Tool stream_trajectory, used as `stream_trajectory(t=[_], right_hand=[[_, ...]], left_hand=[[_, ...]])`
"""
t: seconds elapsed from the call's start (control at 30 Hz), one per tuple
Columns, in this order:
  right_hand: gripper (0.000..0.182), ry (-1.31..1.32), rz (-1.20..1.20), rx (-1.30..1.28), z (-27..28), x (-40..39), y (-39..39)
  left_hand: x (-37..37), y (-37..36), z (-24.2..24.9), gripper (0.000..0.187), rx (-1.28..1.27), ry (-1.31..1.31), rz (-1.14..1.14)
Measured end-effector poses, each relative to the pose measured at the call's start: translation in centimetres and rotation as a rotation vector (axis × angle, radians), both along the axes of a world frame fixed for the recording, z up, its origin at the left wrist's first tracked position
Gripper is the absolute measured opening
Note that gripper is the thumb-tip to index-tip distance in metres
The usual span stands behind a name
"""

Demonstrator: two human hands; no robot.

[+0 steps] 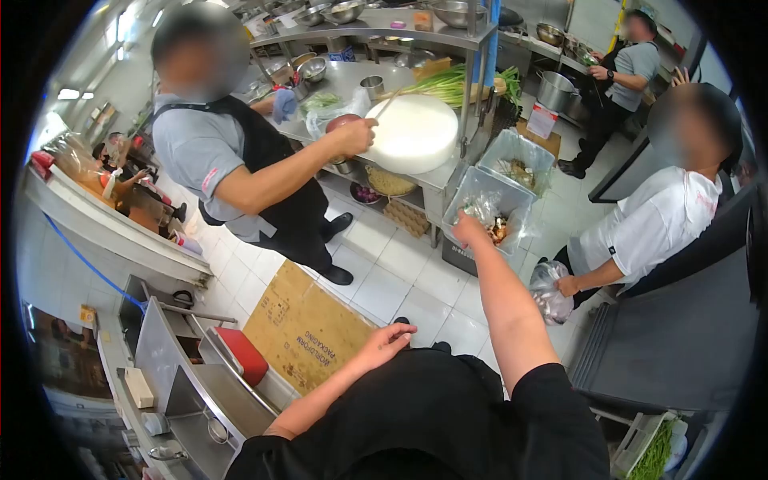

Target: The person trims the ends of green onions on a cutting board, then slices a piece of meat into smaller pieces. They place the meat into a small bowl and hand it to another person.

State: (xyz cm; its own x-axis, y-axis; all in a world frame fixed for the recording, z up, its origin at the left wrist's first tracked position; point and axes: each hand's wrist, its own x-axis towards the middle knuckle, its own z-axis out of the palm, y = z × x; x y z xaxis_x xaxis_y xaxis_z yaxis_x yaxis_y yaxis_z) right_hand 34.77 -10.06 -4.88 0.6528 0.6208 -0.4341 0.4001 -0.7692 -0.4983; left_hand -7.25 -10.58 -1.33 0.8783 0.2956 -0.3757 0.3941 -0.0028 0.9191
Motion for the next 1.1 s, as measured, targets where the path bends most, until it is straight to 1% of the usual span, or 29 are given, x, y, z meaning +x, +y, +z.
stream_trajectory(t=[0.07, 0.2, 0.27, 0.4, 0.5, 0.6, 0.7, 0.77, 0.83, 0.9, 0.97, 1.0, 1.07, 1.1], right_hand=[[0.057, -0.011, 0.012, -0.016, -1.3, 0.1, -0.8], [0.035, 0.049, -0.024, -0.022, -2.3, -1.4, -2.6], [0.04, 0.053, -0.004, -0.041, -3.5, -1.3, -3.5], [0.049, 0.011, -0.039, 0.0, -1.8, -2.0, -4.4], [0.069, 0.041, 0.0, -0.04, -0.5, -0.8, -3.6], [0.056, 0.009, -0.046, 0.048, 0.2, -0.2, -2.2], [0.03, -0.272, -0.056, 0.276, -5.3, 1.1, 3.1], [0.025, -0.221, -0.137, 0.361, 0.8, -1.8, 8.3], [0.025, -0.234, -0.105, 0.364, 0.6, -1.1, 14.2], [0.028, -0.335, -0.164, 0.438, 1.1, -0.4, 19.7], [0.041, -0.383, -0.182, 0.444, 2.1, 1.0, 25.0], [0.046, -0.373, -0.233, 0.413, 2.8, 1.4, 27.8], [0.057, -0.354, -0.325, 0.351, 3.7, 2.0, 33.0], [0.058, -0.434, -0.355, 0.353, 2.7, 2.1, 35.1]], left_hand=[[0.1, -0.7, -0.2, 0.037, -0.027, 0.005, -0.01], [0.8, -1.8, -0.5, 0.037, -0.072, 0.002, -0.016], [1.1, -2.0, -0.1, 0.037, -0.08, 0.017, -0.026], [1.9, -1.8, 0.5, 0.038, -0.073, 0.03, -0.061], [2.3, -1.4, 1.0, 0.038, -0.059, 0.035, -0.089], [2.2, -0.6, 0.4, 0.038, -0.067, 0.019, -0.074], [1.2, 1.6, 0.3, 0.037, -0.071, 0.033, -0.002], [1.0, 4.8, -0.3, 0.037, -0.089, 0.05, -0.001], [0.6, 7.9, -0.9, 0.037, -0.102, 0.069, -0.027], [-0.1, 11.3, -1.3, 0.037, -0.118, 0.042, -0.022], [-1.4, 15.6, -1.0, 0.037, -0.108, 0.043, -0.004], [-2.2, 17.9, -0.8, 0.037, -0.09, 0.055, 0.01], [-4.8, 22.5, -1.5, 0.036, 0.024, 0.064, 0.032], [-6.4, 24.6, -1.9, 0.035, 0.099, 0.081, 0.038]])
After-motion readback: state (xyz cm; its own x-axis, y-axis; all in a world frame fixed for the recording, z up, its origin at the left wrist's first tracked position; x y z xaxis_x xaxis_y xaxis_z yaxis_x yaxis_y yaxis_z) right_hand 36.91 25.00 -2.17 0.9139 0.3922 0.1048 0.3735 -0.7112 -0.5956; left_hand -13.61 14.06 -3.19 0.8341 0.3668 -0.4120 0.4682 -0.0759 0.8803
